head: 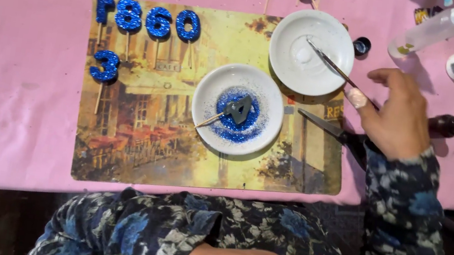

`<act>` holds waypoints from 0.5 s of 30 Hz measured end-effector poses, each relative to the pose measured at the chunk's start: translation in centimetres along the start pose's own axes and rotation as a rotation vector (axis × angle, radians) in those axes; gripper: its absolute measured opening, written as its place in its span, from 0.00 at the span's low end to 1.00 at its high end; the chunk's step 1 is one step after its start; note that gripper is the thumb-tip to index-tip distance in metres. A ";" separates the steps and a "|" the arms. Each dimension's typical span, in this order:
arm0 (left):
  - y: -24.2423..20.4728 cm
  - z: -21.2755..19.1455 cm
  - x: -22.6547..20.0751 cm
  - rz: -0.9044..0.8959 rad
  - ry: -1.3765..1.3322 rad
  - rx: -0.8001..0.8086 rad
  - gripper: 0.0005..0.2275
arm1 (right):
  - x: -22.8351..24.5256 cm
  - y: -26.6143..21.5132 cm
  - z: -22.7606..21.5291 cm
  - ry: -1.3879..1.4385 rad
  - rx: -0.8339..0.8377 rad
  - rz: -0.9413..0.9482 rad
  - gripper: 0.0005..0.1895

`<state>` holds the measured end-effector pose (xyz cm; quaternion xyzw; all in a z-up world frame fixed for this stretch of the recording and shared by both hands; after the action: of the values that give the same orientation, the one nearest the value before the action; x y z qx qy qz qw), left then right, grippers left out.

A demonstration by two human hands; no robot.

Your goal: Applying glue and blue glitter to number-shaped cake toppers using a paintbrush.

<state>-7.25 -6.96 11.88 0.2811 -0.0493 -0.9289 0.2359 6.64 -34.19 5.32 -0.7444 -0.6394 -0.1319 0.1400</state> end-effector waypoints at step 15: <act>-6.1 -11.5 -3.9 0.239 2.049 -0.894 0.10 | -1.8 1.1 -0.6 0.189 0.033 -0.080 0.15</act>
<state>-0.65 0.76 2.82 0.7956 0.4788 -0.1653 0.3324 7.47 -36.17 5.15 -0.7002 -0.6544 -0.1967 0.2066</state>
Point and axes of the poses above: each hand's wrist, its own y-axis towards the middle knuckle, its own z-axis out of the palm, x = y × z, the point moved 3 cm from there along y, towards the middle knuckle, and after that the axes turned 9 degrees about z, right-handed, at the moved point
